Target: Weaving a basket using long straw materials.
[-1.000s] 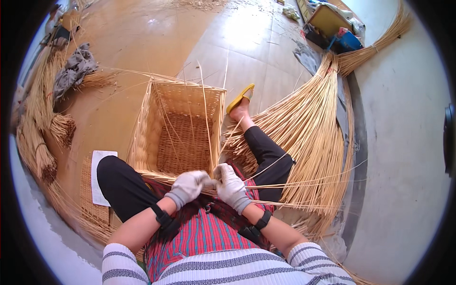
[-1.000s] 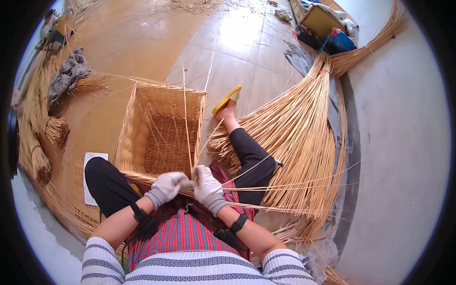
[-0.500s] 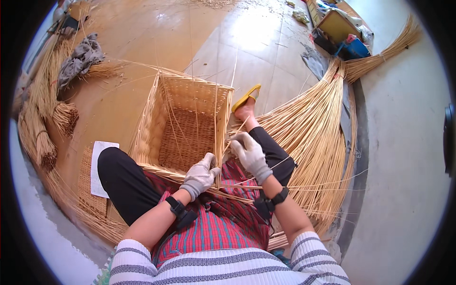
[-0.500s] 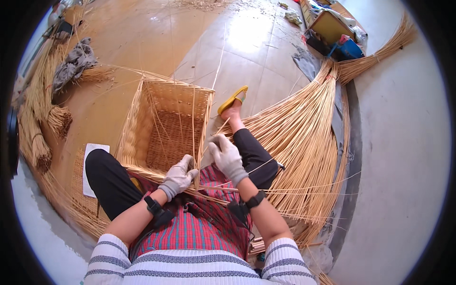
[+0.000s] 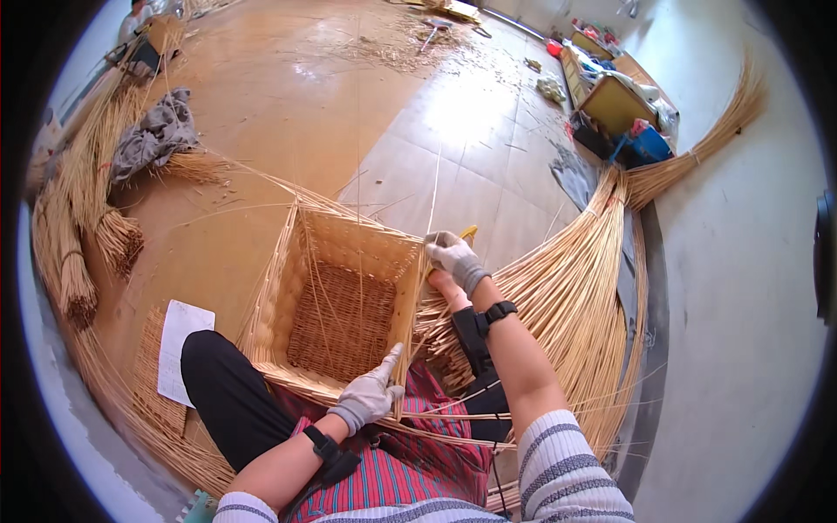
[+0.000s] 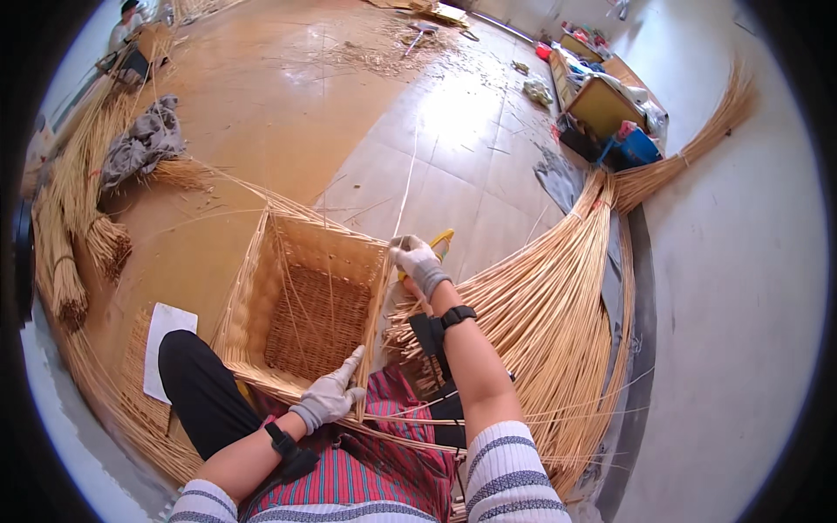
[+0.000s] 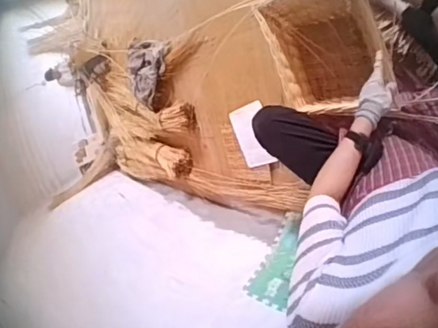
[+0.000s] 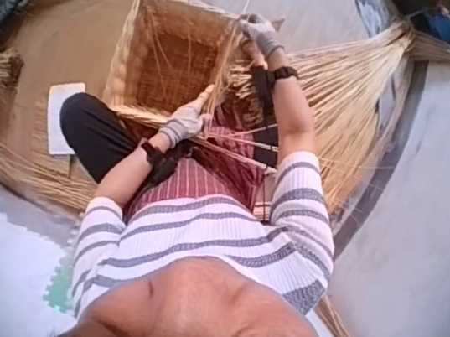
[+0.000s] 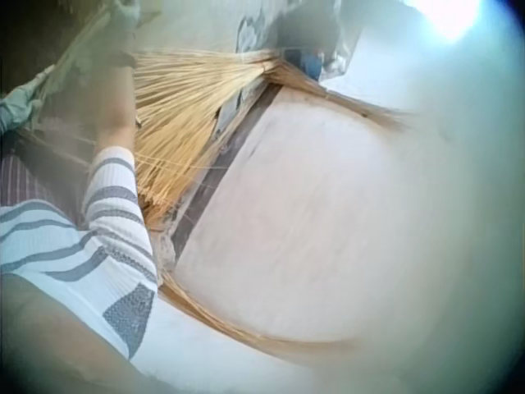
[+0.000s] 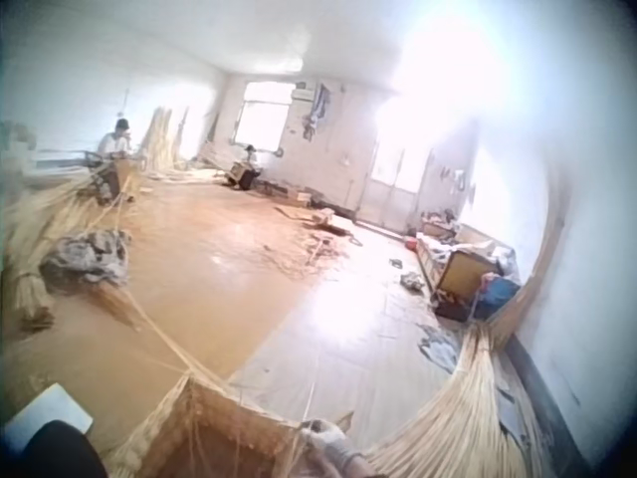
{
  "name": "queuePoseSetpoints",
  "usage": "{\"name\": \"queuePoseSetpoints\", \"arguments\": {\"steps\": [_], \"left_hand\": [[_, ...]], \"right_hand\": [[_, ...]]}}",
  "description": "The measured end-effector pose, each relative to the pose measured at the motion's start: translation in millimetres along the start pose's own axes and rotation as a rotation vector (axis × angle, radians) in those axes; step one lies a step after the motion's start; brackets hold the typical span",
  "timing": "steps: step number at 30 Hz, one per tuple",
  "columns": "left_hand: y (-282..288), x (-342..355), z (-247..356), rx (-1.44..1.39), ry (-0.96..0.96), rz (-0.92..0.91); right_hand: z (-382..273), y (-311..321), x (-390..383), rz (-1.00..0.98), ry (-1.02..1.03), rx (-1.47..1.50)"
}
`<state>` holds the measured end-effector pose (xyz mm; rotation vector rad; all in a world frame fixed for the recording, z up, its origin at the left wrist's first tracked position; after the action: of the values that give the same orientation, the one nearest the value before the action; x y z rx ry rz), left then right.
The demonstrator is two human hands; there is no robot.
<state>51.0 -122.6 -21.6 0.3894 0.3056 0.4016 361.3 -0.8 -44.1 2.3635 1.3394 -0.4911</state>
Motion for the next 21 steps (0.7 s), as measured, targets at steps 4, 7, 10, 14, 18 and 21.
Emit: {"name": "queuePoseSetpoints", "arguments": {"steps": [4, 7, 10, 14, 18, 21], "left_hand": [[-2.5, 3.5, 1.4, -0.066, 0.018, -0.095], [-2.9, 4.9, 2.0, -0.009, -0.017, -0.09], [5.5, 1.7, -1.4, 0.009, 0.011, -0.087], [3.9, 5.6, 4.7, -0.024, 0.035, -0.12], [3.7, 2.7, 4.8, -0.031, 0.038, -0.103], [5.2, 3.9, 5.5, -0.01, 0.049, -0.11]], "right_hand": [[-12.9, -9.6, -12.3, 0.062, 0.218, -0.269], [-25.0, -16.4, -45.2, 0.275, 0.374, -0.432], [-43.7, -33.8, -92.7, 0.393, 0.583, -0.57], [-14.0, -50.6, -114.8, 0.481, 0.825, -0.918], [-2.9, -60.7, -125.9, 0.525, 0.664, -1.052], [-1.4, -59.7, -132.3, 0.517, 0.702, -1.06]]}}
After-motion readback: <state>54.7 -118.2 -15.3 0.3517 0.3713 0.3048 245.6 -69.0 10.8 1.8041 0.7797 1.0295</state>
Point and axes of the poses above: each hand's wrist, its own x-axis towards the middle knuckle, its own y-axis out of the back of the hand, z = x × y, the point moved 8 cm from there along x, towards the middle knuckle, and after that the axes turned 13 degrees about -y, right-handed, at the moved point
